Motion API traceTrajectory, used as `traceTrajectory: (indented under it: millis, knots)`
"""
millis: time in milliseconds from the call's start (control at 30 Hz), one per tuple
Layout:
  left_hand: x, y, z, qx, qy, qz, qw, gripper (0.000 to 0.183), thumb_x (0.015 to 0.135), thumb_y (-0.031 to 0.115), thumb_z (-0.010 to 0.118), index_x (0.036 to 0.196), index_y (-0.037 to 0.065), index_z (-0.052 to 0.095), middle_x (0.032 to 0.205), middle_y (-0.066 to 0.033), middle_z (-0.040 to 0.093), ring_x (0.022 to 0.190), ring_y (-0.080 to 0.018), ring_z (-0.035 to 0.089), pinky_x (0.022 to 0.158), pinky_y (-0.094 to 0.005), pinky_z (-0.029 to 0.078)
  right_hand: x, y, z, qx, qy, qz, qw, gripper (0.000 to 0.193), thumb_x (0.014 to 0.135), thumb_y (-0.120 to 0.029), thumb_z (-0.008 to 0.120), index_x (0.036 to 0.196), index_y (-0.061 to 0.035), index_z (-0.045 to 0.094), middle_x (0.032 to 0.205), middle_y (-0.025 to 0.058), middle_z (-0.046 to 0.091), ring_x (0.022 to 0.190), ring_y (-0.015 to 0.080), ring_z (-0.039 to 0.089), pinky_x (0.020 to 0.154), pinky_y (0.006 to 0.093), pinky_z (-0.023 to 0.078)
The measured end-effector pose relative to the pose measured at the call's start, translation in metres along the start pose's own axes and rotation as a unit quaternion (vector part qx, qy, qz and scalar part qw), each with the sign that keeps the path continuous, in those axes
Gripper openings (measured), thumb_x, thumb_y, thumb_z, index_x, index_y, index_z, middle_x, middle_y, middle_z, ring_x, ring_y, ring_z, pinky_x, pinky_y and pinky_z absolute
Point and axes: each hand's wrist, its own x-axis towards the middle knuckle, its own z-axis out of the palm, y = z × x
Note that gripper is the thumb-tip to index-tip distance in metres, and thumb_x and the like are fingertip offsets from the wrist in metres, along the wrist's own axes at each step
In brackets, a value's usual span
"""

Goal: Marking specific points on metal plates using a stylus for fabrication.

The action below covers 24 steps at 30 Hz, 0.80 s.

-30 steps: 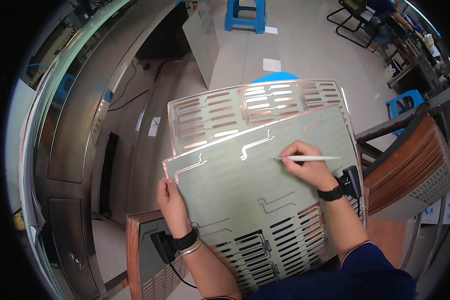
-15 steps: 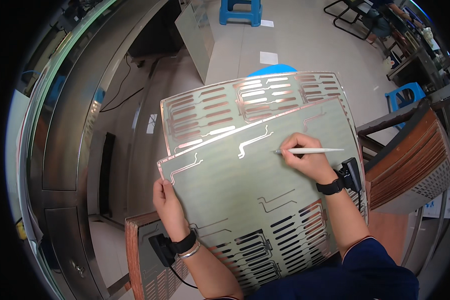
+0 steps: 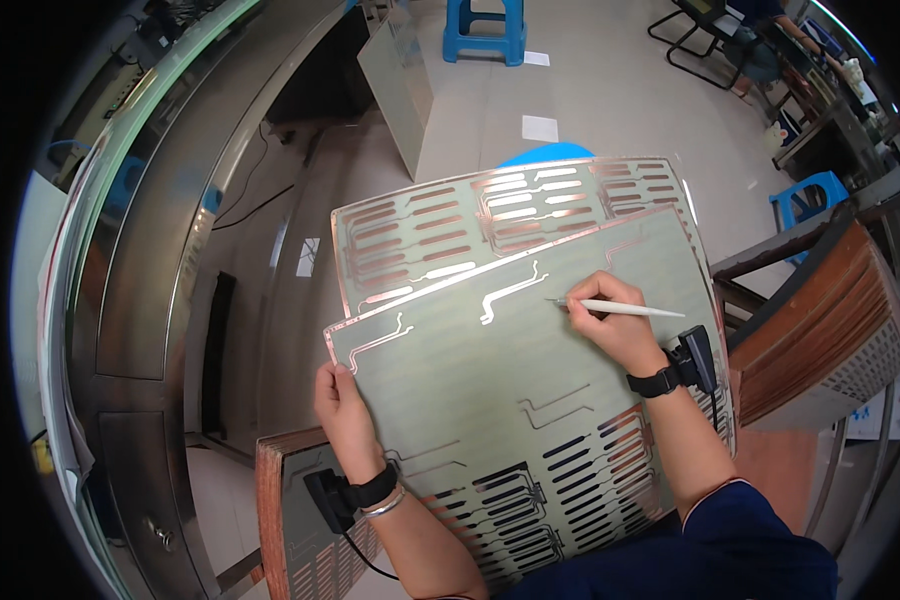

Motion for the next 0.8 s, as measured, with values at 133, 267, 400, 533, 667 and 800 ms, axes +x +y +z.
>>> traceTrajectory:
  millis: [133, 267, 400, 533, 667, 800]
  knots:
    - [0.001, -0.005, -0.006, 0.010, -0.018, -0.019, 1.000, 0.020, 0.103, 0.017, 0.049, 0.102, 0.001, 0.061, 0.092, 0.0022, 0.059, 0.086, -0.0074, 0.049, 0.082, -0.0242, 0.041, 0.000, -0.005, 0.002, 0.071, -0.004, 0.063, 0.995, 0.009, 0.083, -0.007, 0.070, 0.081, -0.0017, 0.064, 0.074, 0.0026, 0.066, 0.063, 0.0069, 0.056, 0.058, 0.0237, 0.045]
    - [0.000, -0.003, -0.004, 0.017, -0.019, -0.013, 1.000, 0.019, 0.103, 0.016, 0.049, 0.100, 0.001, 0.061, 0.090, 0.0028, 0.057, 0.085, -0.0068, 0.047, 0.081, -0.0234, 0.040, 0.011, -0.017, 0.024, -0.002, 0.027, -0.027, 0.999, 0.008, 0.083, -0.006, 0.070, 0.081, -0.0014, 0.064, 0.074, 0.0033, 0.065, 0.063, 0.0086, 0.056, 0.058, 0.0251, 0.045]
    - [0.000, -0.001, 0.000, -0.003, 0.000, -0.004, 1.000, 0.020, 0.102, 0.015, 0.049, 0.097, -0.001, 0.060, 0.083, 0.0011, 0.055, 0.078, -0.0077, 0.045, 0.074, -0.0243, 0.040, 0.024, -0.021, 0.042, -0.002, 0.054, -0.060, 0.997, 0.008, 0.082, -0.006, 0.070, 0.082, -0.0006, 0.063, 0.073, 0.0037, 0.063, 0.060, 0.0103, 0.054, 0.057, 0.0263, 0.044]
    - [-0.001, 0.001, -0.002, 0.014, -0.005, 0.002, 1.000, 0.020, 0.102, 0.015, 0.048, 0.098, -0.001, 0.059, 0.082, 0.0008, 0.055, 0.077, -0.0079, 0.045, 0.073, -0.0246, 0.040, 0.026, -0.024, 0.046, -0.012, 0.076, -0.012, 0.997, 0.010, 0.081, -0.005, 0.070, 0.080, -0.0001, 0.062, 0.073, 0.0039, 0.062, 0.059, 0.0107, 0.053, 0.055, 0.0256, 0.043]
    - [-0.002, 0.005, 0.001, 0.009, -0.012, 0.004, 1.000, 0.020, 0.103, 0.015, 0.048, 0.099, -0.001, 0.059, 0.083, 0.0001, 0.055, 0.078, -0.0084, 0.045, 0.074, -0.0249, 0.040, 0.029, -0.021, 0.046, -0.025, 0.086, -0.021, 0.996, 0.011, 0.081, -0.004, 0.070, 0.078, 0.0000, 0.061, 0.073, 0.0038, 0.061, 0.058, 0.0104, 0.053, 0.054, 0.0252, 0.042]
    - [-0.003, 0.003, -0.001, 0.012, -0.011, 0.000, 1.000, 0.020, 0.103, 0.014, 0.047, 0.100, -0.002, 0.059, 0.085, -0.0006, 0.057, 0.080, -0.0088, 0.047, 0.076, -0.0252, 0.041, 0.028, -0.019, 0.049, -0.001, 0.069, -0.028, 0.997, 0.011, 0.081, -0.004, 0.070, 0.078, 0.0000, 0.060, 0.071, 0.0042, 0.060, 0.057, 0.0113, 0.052, 0.054, 0.0257, 0.042]
